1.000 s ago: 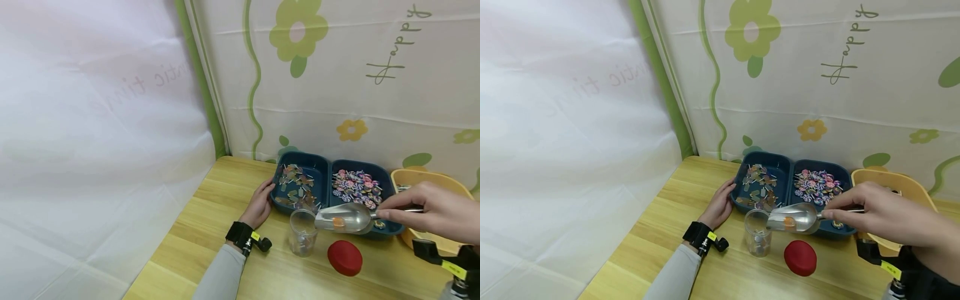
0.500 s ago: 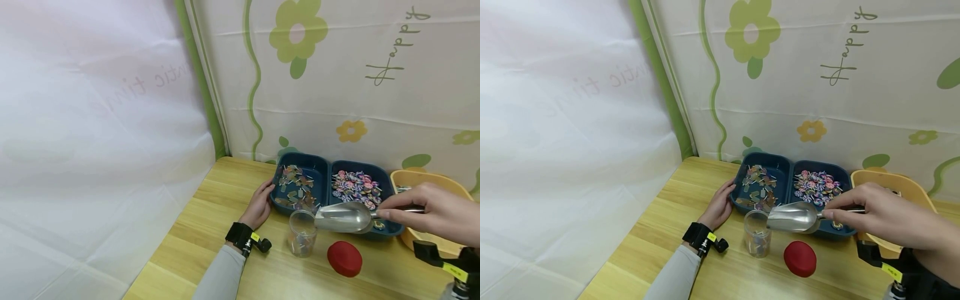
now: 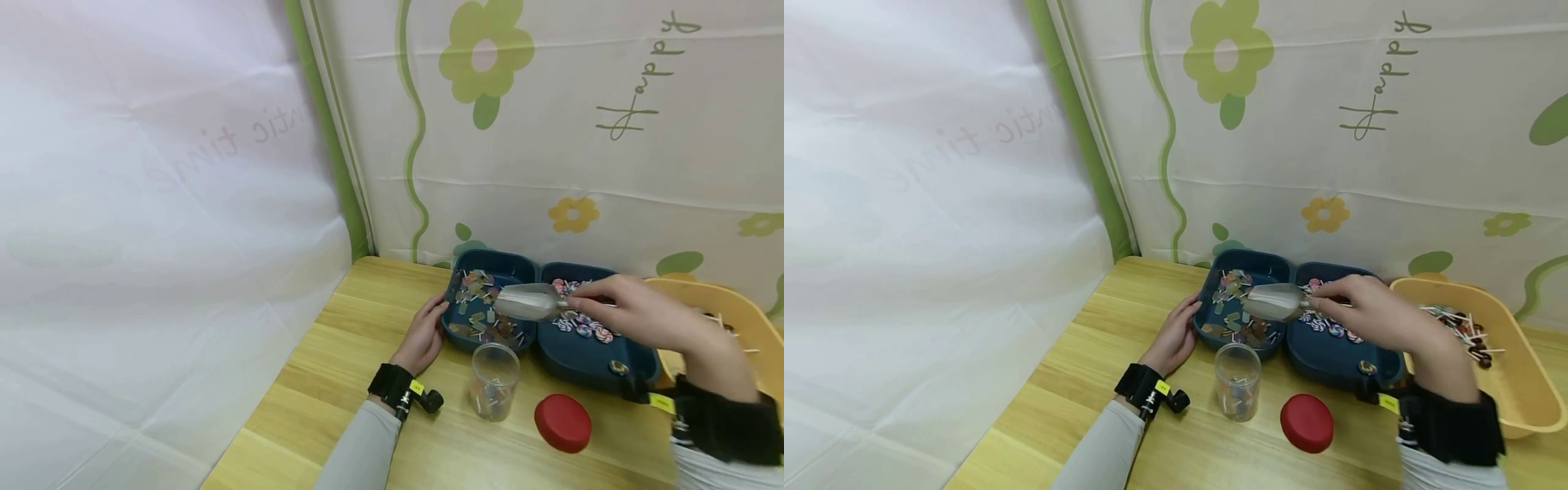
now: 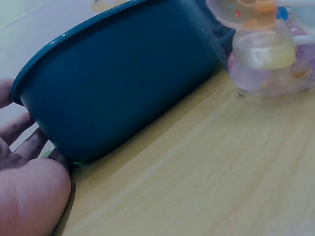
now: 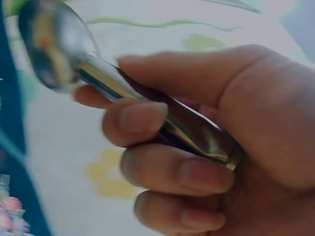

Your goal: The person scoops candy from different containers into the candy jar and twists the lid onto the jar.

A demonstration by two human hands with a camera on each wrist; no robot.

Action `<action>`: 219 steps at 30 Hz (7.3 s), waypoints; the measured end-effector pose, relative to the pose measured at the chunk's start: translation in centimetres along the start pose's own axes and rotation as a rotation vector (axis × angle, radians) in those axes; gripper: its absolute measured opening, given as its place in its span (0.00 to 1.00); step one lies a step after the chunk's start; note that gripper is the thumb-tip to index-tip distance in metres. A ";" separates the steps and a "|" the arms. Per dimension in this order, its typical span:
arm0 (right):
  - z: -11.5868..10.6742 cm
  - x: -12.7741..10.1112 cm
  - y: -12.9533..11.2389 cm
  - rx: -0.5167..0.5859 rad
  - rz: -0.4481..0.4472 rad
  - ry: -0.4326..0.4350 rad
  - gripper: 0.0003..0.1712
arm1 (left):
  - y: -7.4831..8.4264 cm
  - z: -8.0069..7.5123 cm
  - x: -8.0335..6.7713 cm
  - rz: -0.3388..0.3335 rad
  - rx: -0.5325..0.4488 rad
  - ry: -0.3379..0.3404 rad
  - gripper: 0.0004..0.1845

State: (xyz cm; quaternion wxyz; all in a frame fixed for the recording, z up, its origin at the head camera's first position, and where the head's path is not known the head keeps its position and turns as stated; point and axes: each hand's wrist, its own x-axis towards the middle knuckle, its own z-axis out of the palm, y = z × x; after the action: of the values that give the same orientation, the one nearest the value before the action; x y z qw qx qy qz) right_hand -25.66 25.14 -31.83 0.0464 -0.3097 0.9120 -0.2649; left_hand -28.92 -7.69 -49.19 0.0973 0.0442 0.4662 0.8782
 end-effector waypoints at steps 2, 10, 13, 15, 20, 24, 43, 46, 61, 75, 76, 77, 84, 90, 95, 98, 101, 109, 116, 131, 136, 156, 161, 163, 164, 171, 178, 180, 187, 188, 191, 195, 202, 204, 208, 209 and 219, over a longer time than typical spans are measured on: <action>1.1 1.4 0.6 0.016 -0.016 -0.002 0.10 | 0.0 -0.1 0.0 -0.002 -0.001 0.000 0.26; 5.7 5.2 2.2 -0.034 -0.006 0.030 0.15 | -0.1 0.1 0.1 -0.014 -0.008 0.030 0.25; 6.9 6.0 2.0 -0.061 0.026 0.040 0.15 | 0.0 0.1 0.0 -0.014 -0.007 0.030 0.25; 7.5 6.3 1.5 -0.099 0.051 0.050 0.15 | 0.0 0.1 0.0 -0.010 -0.005 0.028 0.25; 9.2 6.8 0.9 -0.168 0.066 0.091 0.14 | 0.1 0.1 0.0 -0.006 -0.005 0.024 0.25; 10.0 7.1 0.7 -0.184 0.041 0.094 0.14 | 0.2 0.2 -0.1 -0.010 -0.003 0.032 0.26; 7.2 5.9 3.0 0.364 -0.110 -0.256 0.18 | 0.2 0.2 0.0 0.000 -0.002 0.042 0.24; 7.0 5.6 3.4 0.387 -0.095 -0.298 0.19 | 0.2 0.2 0.1 0.004 -0.006 0.037 0.24; 7.5 5.9 4.1 0.469 -0.095 -0.304 0.19 | 0.1 0.2 0.2 -0.015 0.004 0.069 0.24; 7.5 5.8 5.5 0.554 -0.068 -0.230 0.19 | 0.2 0.2 0.0 -0.010 0.017 0.064 0.24; 7.3 5.7 5.5 0.553 -0.077 -0.218 0.19 | 0.2 0.2 -0.1 -0.010 0.014 0.063 0.23; 7.1 5.6 5.5 0.553 -0.088 -0.200 0.19 | 0.2 0.2 -0.1 -0.010 0.012 0.063 0.23; 4.3 4.2 4.7 0.533 -0.161 -0.043 0.19 | 0.2 0.2 -0.1 -0.008 0.004 0.060 0.24; 2.0 2.6 3.0 0.611 -0.248 0.004 0.18 | 0.1 0.2 0.1 -0.013 -0.004 0.048 0.24; 0.8 1.2 1.7 0.529 -0.218 0.029 0.17 | 0.1 0.1 0.2 -0.018 -0.006 0.054 0.24; 0.2 0.2 1.0 0.425 -0.177 0.058 0.17 | 0.1 0.2 0.1 -0.020 -0.009 0.060 0.24; -0.4 -0.7 0.7 0.353 -0.155 0.091 0.17 | 0.1 0.2 0.1 -0.017 -0.015 0.063 0.24; -1.6 -3.8 1.0 0.153 -0.052 0.107 0.16 | 0.2 0.1 0.1 -0.018 -0.007 0.047 0.24; -2.1 -5.3 0.4 -0.054 -0.013 0.007 0.12 | 0.2 0.1 0.1 -0.017 -0.002 0.043 0.24; -2.1 -5.5 0.3 -0.006 -0.064 -0.084 0.13 | 0.3 0.2 -0.2 -0.016 0.014 0.041 0.24; -2.0 -5.3 -0.3 -0.086 -0.001 0.033 0.11 | 0.2 0.1 0.0 -0.018 0.014 0.048 0.24; 5.1 4.6 0.9 -0.165 0.143 0.101 0.18 | 0.1 0.4 0.0 -0.019 0.005 0.064 0.25; 6.9 5.6 0.9 -0.250 0.148 0.171 0.15 | 0.1 0.4 -0.1 -0.012 0.014 0.053 0.25; 7.3 5.8 0.9 -0.269 0.149 0.189 0.14 | 0.1 0.4 -0.1 -0.012 0.014 0.051 0.25; 7.5 5.9 0.9 -0.280 0.148 0.197 0.13 | 0.1 0.4 -0.1 -0.012 0.014 0.050 0.25; 8.6 6.4 1.0 -0.315 0.113 0.220 0.15 | 0.2 0.2 -0.1 -0.005 0.004 0.055 0.25; 9.1 6.9 1.3 -0.281 0.106 0.212 0.14 | 0.3 0.3 0.0 0.002 -0.004 0.049 0.25; 9.2 7.0 1.3 -0.258 0.104 0.185 0.14 | 0.2 0.2 0.1 0.003 -0.003 0.048 0.25; 9.7 7.3 1.0 -0.174 0.031 0.084 0.15 | 0.2 0.3 0.1 -0.016 0.000 0.071 0.23; 9.7 7.4 1.0 -0.165 0.019 0.073 0.16 | 0.2 0.3 0.1 -0.017 0.000 0.072 0.23; 9.6 7.4 1.1 -0.119 0.009 0.038 0.17 | 0.3 0.3 0.1 -0.017 0.002 0.072 0.23; 9.3 7.2 1.8 -0.024 -0.022 -0.001 0.19 | 0.3 0.2 0.1 -0.020 -0.005 0.072 0.24; 8.3 6.4 3.1 0.227 -0.100 -0.095 0.20 | 0.1 0.2 0.0 -0.025 0.002 0.084 0.25; 8.1 6.2 3.5 0.288 -0.095 -0.119 0.20 | 0.1 0.1 -0.1 -0.023 0.008 0.076 0.24; 7.9 5.8 4.4 0.386 -0.103 -0.133 0.20 | 0.2 0.1 -0.2 -0.021 0.017 0.062 0.24; 7.8 5.8 4.5 0.402 -0.107 -0.132 0.20 | 0.2 0.1 -0.2 -0.019 0.016 0.062 0.24; 7.5 5.6 5.3 0.426 -0.138 -0.107 0.18 | 0.2 0.2 -0.1 -0.023 0.006 0.078 0.25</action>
State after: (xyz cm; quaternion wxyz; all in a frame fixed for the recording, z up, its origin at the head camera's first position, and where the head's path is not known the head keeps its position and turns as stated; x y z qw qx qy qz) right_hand -31.15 21.98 -40.46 0.1408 -0.3679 0.8085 -0.4372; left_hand -28.76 -7.64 -48.88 0.0891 0.0046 0.4726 0.8767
